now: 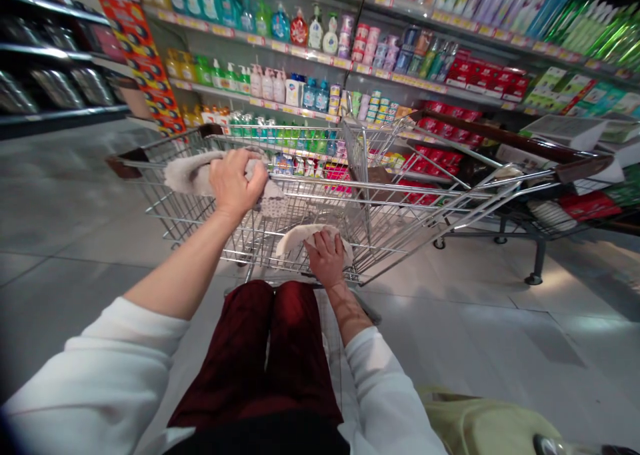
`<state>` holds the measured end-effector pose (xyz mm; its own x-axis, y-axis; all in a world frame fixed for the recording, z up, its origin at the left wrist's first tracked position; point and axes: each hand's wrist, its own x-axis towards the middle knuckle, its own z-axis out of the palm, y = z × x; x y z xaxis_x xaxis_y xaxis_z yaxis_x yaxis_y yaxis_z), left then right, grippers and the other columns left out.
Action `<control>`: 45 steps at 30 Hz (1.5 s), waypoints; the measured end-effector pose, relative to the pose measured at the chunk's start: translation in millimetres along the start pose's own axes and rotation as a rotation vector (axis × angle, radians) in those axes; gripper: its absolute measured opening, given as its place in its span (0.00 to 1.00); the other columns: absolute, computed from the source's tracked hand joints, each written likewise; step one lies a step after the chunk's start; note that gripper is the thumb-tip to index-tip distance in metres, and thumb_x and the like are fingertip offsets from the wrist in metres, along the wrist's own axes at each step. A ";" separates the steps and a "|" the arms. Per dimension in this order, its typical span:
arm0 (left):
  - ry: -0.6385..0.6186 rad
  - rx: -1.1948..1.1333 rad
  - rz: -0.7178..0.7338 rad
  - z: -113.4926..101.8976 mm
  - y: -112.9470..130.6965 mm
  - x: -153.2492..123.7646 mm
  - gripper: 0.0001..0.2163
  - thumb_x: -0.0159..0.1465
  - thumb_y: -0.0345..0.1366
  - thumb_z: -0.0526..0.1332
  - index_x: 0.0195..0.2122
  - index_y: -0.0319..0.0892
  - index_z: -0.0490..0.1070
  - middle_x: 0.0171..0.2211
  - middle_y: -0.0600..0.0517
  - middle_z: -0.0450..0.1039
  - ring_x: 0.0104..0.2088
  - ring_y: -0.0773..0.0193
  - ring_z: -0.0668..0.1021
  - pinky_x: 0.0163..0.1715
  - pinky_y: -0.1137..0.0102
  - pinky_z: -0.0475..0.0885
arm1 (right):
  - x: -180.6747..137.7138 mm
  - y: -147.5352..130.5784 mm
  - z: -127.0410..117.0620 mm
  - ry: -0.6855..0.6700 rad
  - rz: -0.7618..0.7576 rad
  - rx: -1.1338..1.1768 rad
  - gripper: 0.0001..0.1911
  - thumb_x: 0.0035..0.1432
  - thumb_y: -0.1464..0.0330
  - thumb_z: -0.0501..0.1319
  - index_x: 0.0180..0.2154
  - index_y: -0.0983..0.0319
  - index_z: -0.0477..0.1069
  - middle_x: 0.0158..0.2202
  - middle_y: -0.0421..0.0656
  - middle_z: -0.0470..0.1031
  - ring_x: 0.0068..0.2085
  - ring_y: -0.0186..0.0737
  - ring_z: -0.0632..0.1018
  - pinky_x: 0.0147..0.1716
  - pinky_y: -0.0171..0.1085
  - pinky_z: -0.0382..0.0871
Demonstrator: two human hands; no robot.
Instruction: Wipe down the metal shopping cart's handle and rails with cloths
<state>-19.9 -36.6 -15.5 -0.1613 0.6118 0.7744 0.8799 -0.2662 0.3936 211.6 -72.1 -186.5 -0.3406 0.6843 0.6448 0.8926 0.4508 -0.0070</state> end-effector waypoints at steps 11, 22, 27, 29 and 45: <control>0.069 0.037 0.028 3.5 -1.4 2.0 0.10 0.66 0.42 0.54 0.40 0.46 0.73 0.37 0.48 0.75 0.43 0.52 0.74 0.43 0.58 0.62 | 84.4 -0.6 -91.9 0.603 -0.015 -0.137 0.17 0.65 0.68 0.54 0.49 0.54 0.79 0.58 0.47 0.74 0.63 0.49 0.69 0.62 0.52 0.62; 0.092 0.072 0.070 5.0 -4.3 2.1 0.09 0.66 0.41 0.55 0.40 0.46 0.72 0.37 0.49 0.75 0.42 0.54 0.74 0.42 0.60 0.63 | 60.1 -25.4 -15.8 0.158 -0.186 -0.080 0.20 0.66 0.72 0.57 0.55 0.51 0.75 0.65 0.47 0.69 0.68 0.48 0.65 0.68 0.57 0.51; 0.090 0.072 0.067 4.0 -3.0 1.5 0.09 0.66 0.41 0.55 0.40 0.46 0.72 0.37 0.48 0.75 0.42 0.53 0.74 0.42 0.60 0.63 | 26.5 -29.6 14.0 0.062 -0.301 -0.001 0.15 0.67 0.73 0.57 0.48 0.54 0.79 0.60 0.45 0.75 0.64 0.44 0.70 0.67 0.54 0.53; 0.081 0.068 0.061 3.2 -2.0 1.7 0.09 0.66 0.41 0.55 0.40 0.46 0.72 0.37 0.48 0.75 0.42 0.53 0.74 0.43 0.60 0.63 | 24.7 -28.7 13.4 0.055 -0.298 0.008 0.15 0.66 0.74 0.58 0.48 0.54 0.79 0.59 0.45 0.76 0.63 0.43 0.71 0.66 0.52 0.55; 0.010 0.073 0.028 -5.5 -1.1 4.2 0.14 0.70 0.43 0.49 0.41 0.46 0.73 0.39 0.48 0.78 0.40 0.54 0.77 0.41 0.60 0.63 | 116.6 -51.4 -63.5 0.375 -0.099 -0.041 0.18 0.66 0.71 0.53 0.52 0.55 0.77 0.65 0.46 0.69 0.68 0.46 0.65 0.68 0.56 0.54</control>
<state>-24.0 -37.8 -9.9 -0.1397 0.5976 0.7896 0.9142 -0.2285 0.3346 144.8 -51.8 -62.4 -0.3004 0.3783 0.8756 0.8744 0.4759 0.0944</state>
